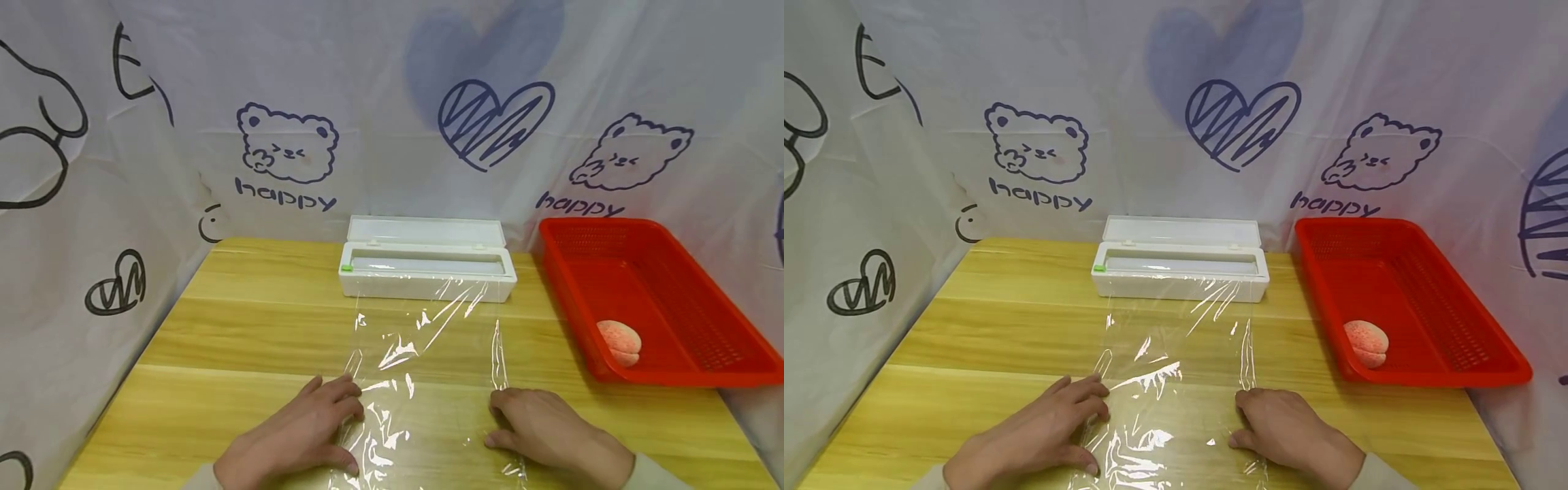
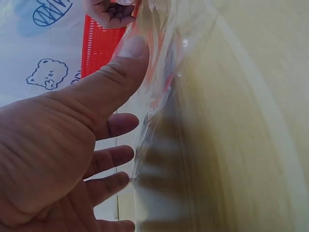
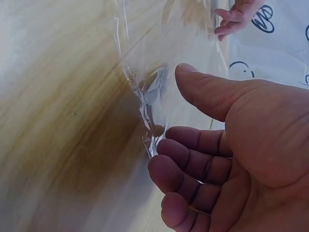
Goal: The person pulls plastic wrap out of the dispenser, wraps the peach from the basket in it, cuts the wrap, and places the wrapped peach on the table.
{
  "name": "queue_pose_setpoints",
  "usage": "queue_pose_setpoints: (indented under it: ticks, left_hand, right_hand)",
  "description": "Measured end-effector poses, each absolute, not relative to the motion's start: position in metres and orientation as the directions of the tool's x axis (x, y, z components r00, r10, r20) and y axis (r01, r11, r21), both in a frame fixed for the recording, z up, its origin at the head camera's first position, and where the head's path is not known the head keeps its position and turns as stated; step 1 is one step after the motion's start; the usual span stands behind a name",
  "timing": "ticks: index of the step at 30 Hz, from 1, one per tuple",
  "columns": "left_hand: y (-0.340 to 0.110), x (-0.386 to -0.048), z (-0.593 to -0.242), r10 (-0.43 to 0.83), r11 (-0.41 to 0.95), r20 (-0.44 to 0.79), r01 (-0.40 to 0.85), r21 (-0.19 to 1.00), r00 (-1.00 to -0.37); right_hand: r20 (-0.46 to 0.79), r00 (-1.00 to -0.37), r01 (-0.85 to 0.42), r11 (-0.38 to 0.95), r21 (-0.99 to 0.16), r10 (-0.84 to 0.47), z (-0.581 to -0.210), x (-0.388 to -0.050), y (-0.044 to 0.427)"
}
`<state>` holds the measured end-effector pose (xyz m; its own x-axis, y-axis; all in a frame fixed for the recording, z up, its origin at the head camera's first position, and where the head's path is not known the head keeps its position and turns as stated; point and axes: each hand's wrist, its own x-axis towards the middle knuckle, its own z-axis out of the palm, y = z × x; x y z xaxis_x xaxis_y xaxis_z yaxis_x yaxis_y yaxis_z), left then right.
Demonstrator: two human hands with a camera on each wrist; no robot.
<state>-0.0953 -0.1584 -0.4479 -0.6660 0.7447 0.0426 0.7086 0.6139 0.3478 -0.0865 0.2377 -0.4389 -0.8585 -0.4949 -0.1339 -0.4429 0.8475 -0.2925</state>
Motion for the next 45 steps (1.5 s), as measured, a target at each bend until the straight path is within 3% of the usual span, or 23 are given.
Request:
queue_pose_setpoints:
  ticks: [9, 15, 23, 37, 45]
  left_hand:
    - [-0.158, -0.095, -0.448, 0.739, 0.624, -0.003, 0.682, 0.380, -0.674]
    - [-0.157, -0.099, -0.443, 0.737, 0.624, 0.034, 0.699, 0.350, -0.675]
    - [-0.155, -0.106, -0.438, 0.731, 0.611, 0.089, 0.707, 0.354, -0.676]
    - [-0.158, -0.103, -0.435, 0.702, 0.647, 0.038, 0.659, 0.383, -0.711]
    - [-0.158, -0.101, -0.438, 0.699, 0.654, 0.019, 0.649, 0.389, -0.715]
  right_hand:
    - [-0.094, -0.871, -0.447, 0.858, -0.252, -0.482, -0.427, -0.092, 0.242]
    - [0.012, -0.874, -0.481, 0.860, -0.170, -0.487, -0.401, -0.108, 0.255]
    - [0.028, -0.928, -0.372, 0.921, -0.116, -0.371, -0.359, -0.142, 0.279]
    - [-0.131, -0.977, -0.152, 0.981, -0.124, -0.168, -0.328, -0.190, 0.368]
    - [-0.361, -0.920, -0.090, 0.979, -0.182, -0.151, -0.343, -0.200, 0.398]
